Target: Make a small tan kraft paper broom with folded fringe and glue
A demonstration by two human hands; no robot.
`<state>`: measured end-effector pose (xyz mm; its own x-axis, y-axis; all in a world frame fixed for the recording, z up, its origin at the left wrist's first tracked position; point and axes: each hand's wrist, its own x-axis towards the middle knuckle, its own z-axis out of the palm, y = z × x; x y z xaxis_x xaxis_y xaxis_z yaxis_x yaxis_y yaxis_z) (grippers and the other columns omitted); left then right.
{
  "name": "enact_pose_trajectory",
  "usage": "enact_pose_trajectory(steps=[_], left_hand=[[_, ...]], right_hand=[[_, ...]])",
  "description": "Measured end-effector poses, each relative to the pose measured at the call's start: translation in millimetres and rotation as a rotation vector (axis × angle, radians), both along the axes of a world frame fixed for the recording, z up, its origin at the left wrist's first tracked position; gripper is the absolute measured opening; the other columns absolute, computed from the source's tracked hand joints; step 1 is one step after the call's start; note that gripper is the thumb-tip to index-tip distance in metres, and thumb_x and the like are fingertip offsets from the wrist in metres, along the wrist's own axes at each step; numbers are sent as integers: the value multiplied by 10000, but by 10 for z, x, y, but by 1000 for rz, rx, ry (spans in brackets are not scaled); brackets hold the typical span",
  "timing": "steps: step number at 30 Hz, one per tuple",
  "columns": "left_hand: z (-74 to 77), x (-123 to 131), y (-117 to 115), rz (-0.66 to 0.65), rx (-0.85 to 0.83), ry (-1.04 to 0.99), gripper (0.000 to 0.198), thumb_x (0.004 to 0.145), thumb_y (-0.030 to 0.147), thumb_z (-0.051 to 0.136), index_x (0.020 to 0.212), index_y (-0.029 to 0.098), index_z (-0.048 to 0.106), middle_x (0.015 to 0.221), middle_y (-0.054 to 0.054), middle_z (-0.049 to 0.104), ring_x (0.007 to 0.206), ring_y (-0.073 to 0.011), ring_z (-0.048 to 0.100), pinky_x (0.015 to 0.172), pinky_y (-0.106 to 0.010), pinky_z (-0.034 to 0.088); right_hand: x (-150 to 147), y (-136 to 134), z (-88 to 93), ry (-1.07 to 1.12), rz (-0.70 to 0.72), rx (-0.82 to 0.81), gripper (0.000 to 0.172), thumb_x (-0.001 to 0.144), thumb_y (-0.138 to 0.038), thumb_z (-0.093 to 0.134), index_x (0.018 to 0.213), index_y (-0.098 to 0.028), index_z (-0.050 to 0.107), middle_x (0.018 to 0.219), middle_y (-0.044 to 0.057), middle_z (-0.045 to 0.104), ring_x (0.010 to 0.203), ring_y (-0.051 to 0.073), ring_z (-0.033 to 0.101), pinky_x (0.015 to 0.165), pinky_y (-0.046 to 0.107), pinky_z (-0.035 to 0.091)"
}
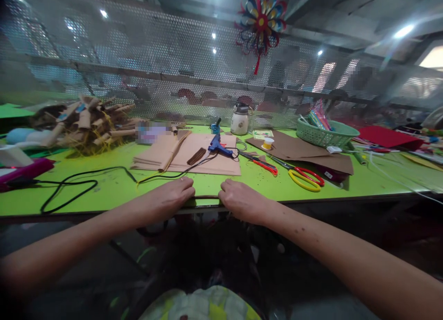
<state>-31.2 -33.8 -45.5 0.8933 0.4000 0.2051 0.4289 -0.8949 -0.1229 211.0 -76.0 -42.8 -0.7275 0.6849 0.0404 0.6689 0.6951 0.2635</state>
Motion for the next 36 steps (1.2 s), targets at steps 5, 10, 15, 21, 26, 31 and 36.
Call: enact_pose_trajectory(steps=[5,10,15,21,26,31,36], left_hand=[[63,10,-18,-34,-10,33,139,820,23,451,824,150,508,853,-56,508,776,-177,474,703,-269,384],[102,1,-9,-81,13,81,127,820,32,464,843,138,530,856,-67,517,785,-180,482,706,-270,386],[147,28,-19,-159,84,132,104,846,88,467,867,141,555,843,-71,541,780,-197,496,721,-306,383],[173,112,-82,-175,219,267,94,829,111,516,888,122,587,807,-88,577,749,-217,516,687,-341,368],[124,136,-96,-204,253,254,86,804,114,561,883,122,593,795,-79,594,739,-211,508,674,-346,350],[83,170,-95,-161,286,294,103,789,116,583,888,118,608,826,-80,609,753,-218,505,653,-354,335],[-15,177,-92,-156,289,298,71,784,144,607,849,125,627,809,-77,606,774,-218,493,649,-356,321]], right_hand=[[38,-5,-2,-3,31,-3,130,834,-52,474,865,-110,587,831,96,540,770,188,458,657,284,348],[28,-20,27,-32,47,9,149,833,-40,458,877,-111,581,829,91,534,758,186,463,660,289,367],[-7,-57,42,-58,48,40,147,845,-53,462,893,-111,588,844,91,533,781,190,471,653,289,371],[75,-47,-9,-113,5,91,94,831,-96,517,847,-123,606,804,92,541,783,206,475,630,297,355],[-73,-167,115,16,-142,269,161,825,-99,487,937,-97,603,901,140,556,870,257,444,707,363,355],[-437,-204,-2,135,-51,226,191,835,-119,474,989,-90,585,945,142,551,892,255,417,762,389,353],[-503,-201,-233,205,-89,197,205,836,-106,476,1004,-72,588,957,145,557,904,255,425,789,403,375]])
